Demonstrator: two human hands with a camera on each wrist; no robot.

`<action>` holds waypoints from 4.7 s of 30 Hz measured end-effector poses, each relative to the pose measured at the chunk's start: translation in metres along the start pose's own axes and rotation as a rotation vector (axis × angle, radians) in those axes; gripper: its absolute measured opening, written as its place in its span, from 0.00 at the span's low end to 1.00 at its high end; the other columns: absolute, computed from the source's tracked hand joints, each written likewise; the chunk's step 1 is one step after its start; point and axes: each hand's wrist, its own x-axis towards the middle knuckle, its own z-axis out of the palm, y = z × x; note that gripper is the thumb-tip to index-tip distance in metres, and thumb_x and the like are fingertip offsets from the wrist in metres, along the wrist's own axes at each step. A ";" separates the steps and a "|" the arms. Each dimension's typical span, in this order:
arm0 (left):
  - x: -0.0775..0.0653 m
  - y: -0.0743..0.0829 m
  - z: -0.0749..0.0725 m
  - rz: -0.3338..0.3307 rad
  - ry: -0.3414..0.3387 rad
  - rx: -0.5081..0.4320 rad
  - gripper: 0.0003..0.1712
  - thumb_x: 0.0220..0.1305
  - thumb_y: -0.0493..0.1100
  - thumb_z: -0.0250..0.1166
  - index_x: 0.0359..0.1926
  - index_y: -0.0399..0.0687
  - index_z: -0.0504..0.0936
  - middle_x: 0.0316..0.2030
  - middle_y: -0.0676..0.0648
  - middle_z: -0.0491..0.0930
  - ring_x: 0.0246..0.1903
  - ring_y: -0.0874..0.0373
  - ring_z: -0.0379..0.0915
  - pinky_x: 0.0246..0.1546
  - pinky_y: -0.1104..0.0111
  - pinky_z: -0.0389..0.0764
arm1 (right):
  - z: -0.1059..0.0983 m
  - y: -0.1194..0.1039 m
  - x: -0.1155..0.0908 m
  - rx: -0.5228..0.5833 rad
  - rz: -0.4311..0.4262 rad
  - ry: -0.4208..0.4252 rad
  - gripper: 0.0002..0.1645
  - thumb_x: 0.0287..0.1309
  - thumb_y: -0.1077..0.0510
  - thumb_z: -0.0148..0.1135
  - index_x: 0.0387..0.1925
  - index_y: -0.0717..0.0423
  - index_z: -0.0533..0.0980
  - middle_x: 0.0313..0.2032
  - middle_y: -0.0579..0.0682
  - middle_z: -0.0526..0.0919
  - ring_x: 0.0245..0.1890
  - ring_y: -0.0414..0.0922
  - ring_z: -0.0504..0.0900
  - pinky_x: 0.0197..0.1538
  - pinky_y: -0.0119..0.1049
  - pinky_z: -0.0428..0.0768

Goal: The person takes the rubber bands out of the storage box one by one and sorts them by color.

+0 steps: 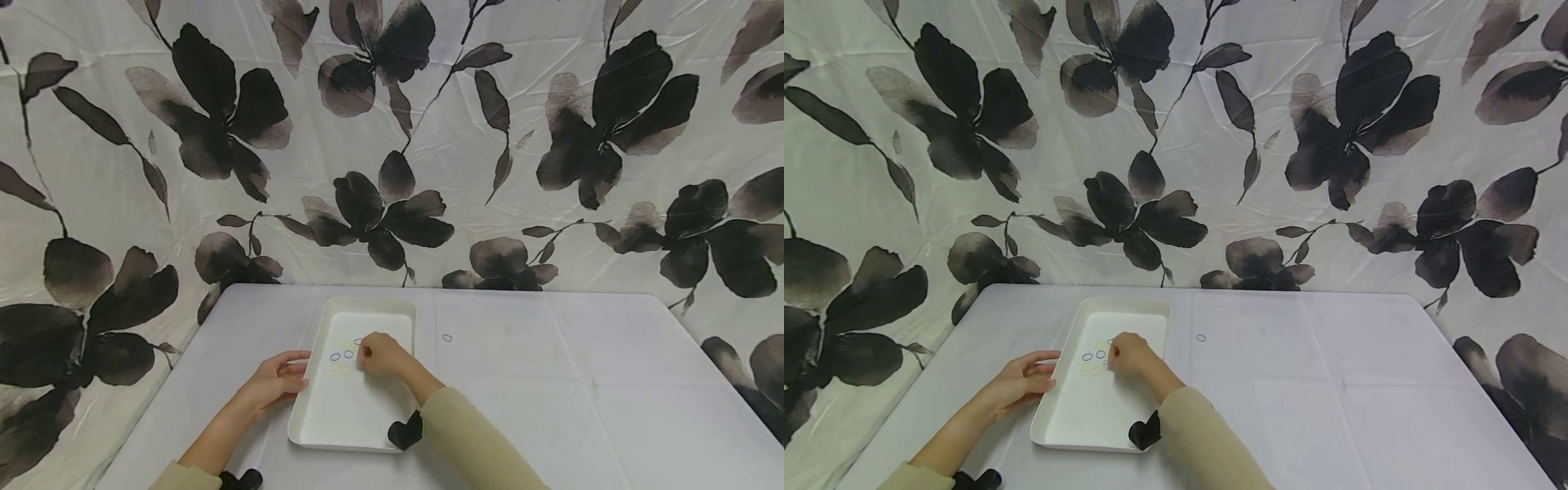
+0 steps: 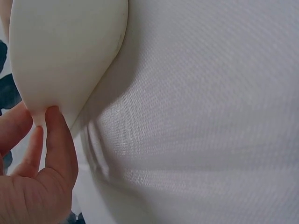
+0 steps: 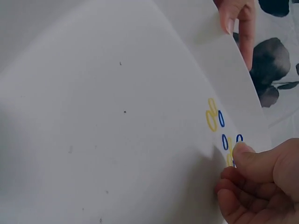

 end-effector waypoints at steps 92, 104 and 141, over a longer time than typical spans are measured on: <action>0.000 -0.002 -0.003 0.014 -0.030 -0.016 0.37 0.52 0.26 0.64 0.63 0.30 0.62 0.48 0.35 0.76 0.41 0.51 0.78 0.38 0.64 0.80 | -0.072 0.071 -0.036 0.575 0.137 0.165 0.07 0.51 0.73 0.62 0.35 0.74 0.78 0.25 0.53 0.79 0.26 0.40 0.79 0.39 0.41 0.81; 0.000 -0.002 -0.003 0.007 -0.018 -0.007 0.37 0.52 0.26 0.65 0.63 0.31 0.62 0.49 0.34 0.76 0.41 0.52 0.78 0.37 0.64 0.80 | -0.083 0.091 -0.044 0.532 0.172 0.190 0.09 0.52 0.70 0.63 0.35 0.73 0.78 0.27 0.54 0.81 0.28 0.44 0.81 0.37 0.40 0.82; -0.001 -0.002 -0.003 -0.004 -0.012 -0.028 0.36 0.52 0.26 0.64 0.63 0.31 0.62 0.49 0.34 0.75 0.40 0.51 0.78 0.38 0.62 0.80 | -0.089 0.139 -0.058 0.405 0.371 0.260 0.05 0.51 0.69 0.64 0.32 0.69 0.80 0.22 0.49 0.79 0.22 0.39 0.74 0.29 0.31 0.77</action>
